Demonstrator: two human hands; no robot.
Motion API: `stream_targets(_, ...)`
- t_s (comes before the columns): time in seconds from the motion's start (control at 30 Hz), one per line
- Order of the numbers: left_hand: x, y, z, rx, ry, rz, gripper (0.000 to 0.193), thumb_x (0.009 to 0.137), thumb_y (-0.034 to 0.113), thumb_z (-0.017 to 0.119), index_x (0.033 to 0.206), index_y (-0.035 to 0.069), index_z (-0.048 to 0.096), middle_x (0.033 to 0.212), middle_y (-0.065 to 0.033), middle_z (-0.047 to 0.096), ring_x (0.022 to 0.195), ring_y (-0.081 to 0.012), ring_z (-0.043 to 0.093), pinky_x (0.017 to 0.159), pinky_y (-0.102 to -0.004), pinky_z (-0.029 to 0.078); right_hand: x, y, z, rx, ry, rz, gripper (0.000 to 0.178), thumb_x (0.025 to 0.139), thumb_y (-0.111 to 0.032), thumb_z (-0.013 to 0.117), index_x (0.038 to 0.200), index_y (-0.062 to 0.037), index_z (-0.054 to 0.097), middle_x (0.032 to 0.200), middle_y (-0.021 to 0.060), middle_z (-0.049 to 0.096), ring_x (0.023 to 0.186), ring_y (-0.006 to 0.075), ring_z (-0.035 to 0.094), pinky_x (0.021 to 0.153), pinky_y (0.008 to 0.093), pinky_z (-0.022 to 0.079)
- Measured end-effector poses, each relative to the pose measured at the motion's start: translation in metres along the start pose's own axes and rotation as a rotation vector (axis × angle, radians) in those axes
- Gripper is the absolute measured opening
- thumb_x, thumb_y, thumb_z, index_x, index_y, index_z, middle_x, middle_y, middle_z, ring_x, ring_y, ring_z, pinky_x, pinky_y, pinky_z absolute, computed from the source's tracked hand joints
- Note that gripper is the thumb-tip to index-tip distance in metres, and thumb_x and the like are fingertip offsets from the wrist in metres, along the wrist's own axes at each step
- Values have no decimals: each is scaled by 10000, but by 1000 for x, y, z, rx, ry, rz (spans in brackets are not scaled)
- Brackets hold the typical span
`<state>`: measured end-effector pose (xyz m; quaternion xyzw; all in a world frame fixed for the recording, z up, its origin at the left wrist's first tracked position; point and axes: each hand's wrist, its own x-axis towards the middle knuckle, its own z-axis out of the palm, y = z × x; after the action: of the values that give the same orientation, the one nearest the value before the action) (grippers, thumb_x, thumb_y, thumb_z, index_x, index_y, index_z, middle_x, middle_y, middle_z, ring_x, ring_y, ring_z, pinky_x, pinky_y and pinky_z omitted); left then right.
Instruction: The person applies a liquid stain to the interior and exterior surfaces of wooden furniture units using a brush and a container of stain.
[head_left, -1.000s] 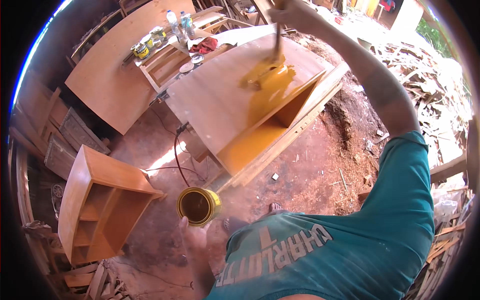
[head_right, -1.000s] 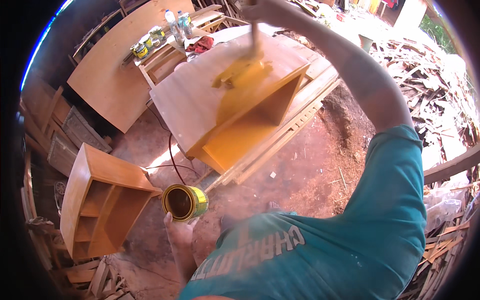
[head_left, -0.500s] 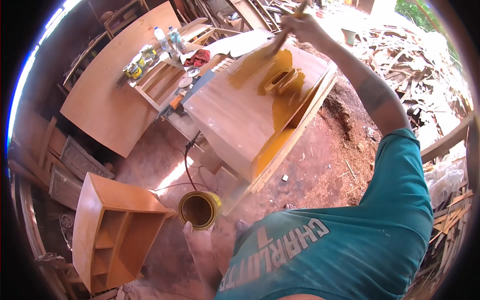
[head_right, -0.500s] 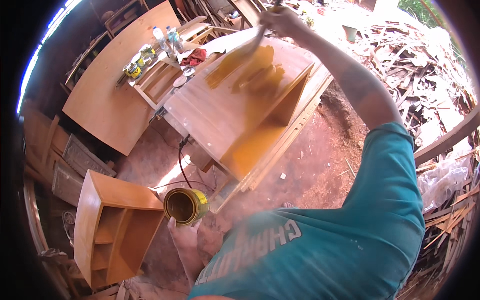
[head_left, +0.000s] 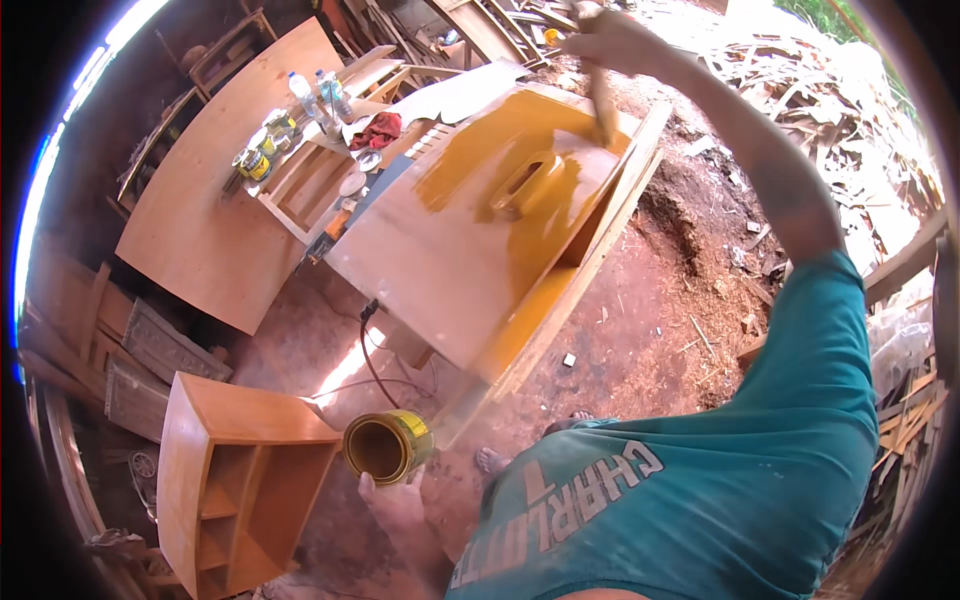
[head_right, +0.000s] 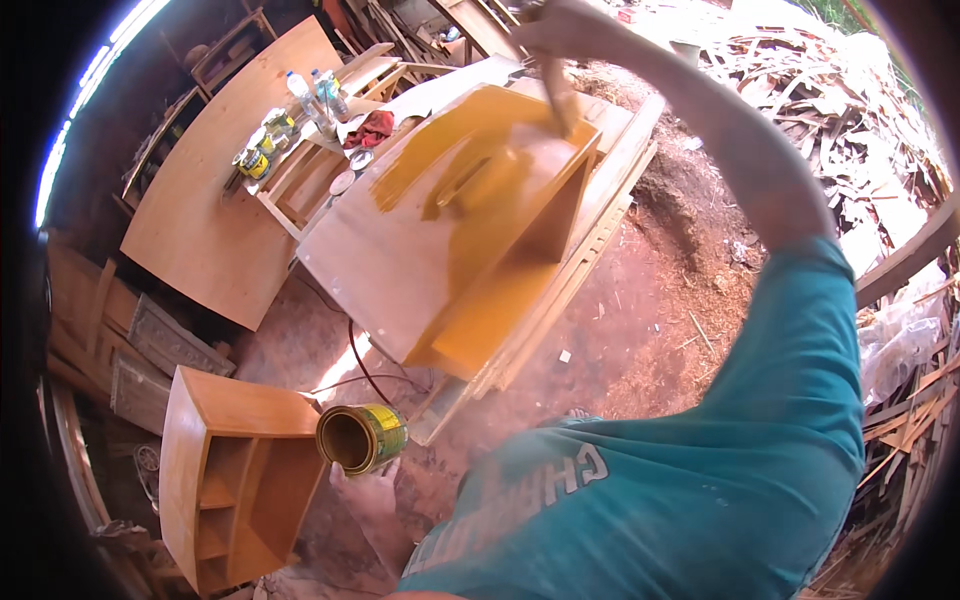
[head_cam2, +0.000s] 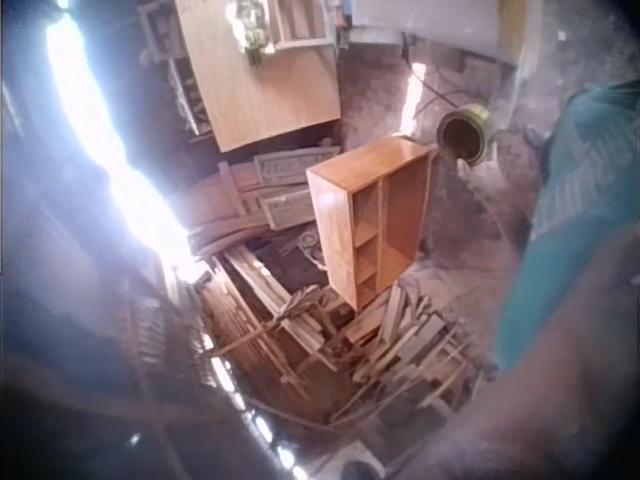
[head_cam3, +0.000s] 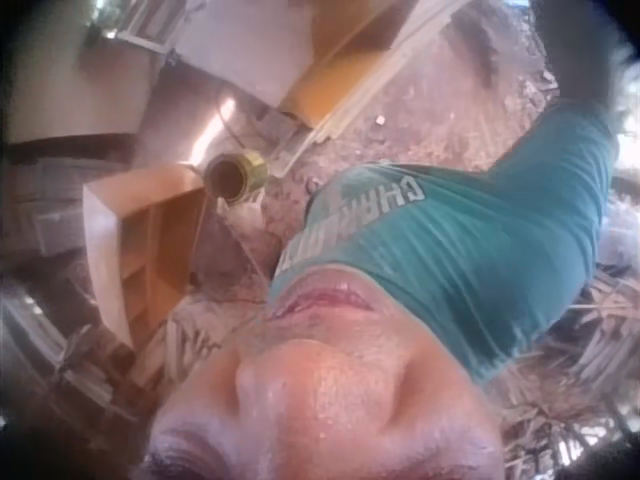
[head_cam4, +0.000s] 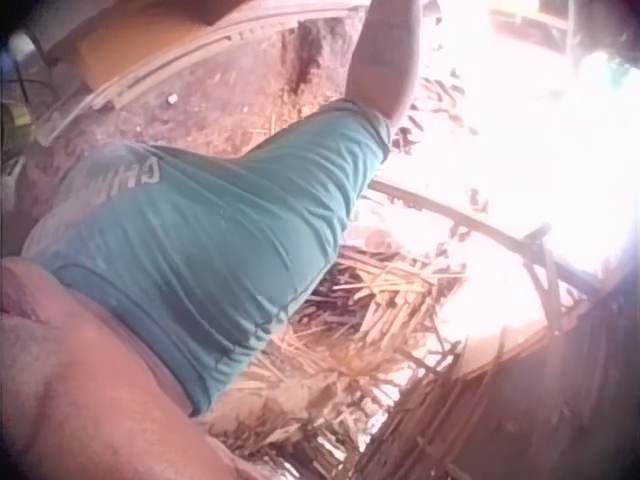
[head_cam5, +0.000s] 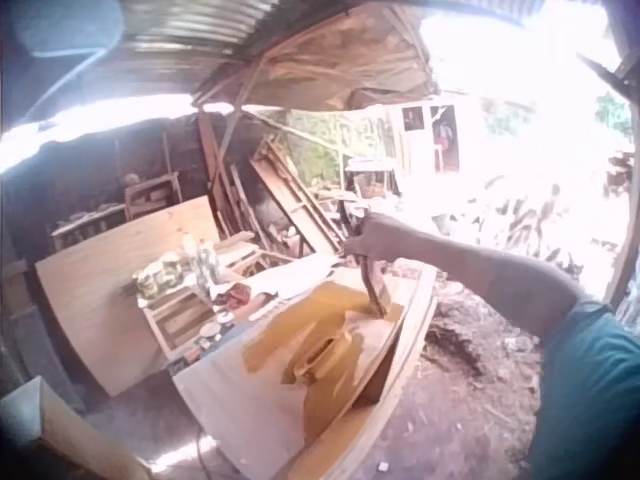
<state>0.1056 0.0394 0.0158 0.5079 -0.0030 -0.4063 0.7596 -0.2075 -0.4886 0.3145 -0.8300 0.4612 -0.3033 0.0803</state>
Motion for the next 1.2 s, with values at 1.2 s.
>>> stream_targets(1.2,23,29,-8,-126,-99,-54,744,951,532,461,1559,125,326,1592,-120,359,1448,-382,349,1188,-645,198,-17,-123,70,568,-368,-286,356,961,-346,680,1155,-48,676,995,16,672,880,130,637,728,277,512)
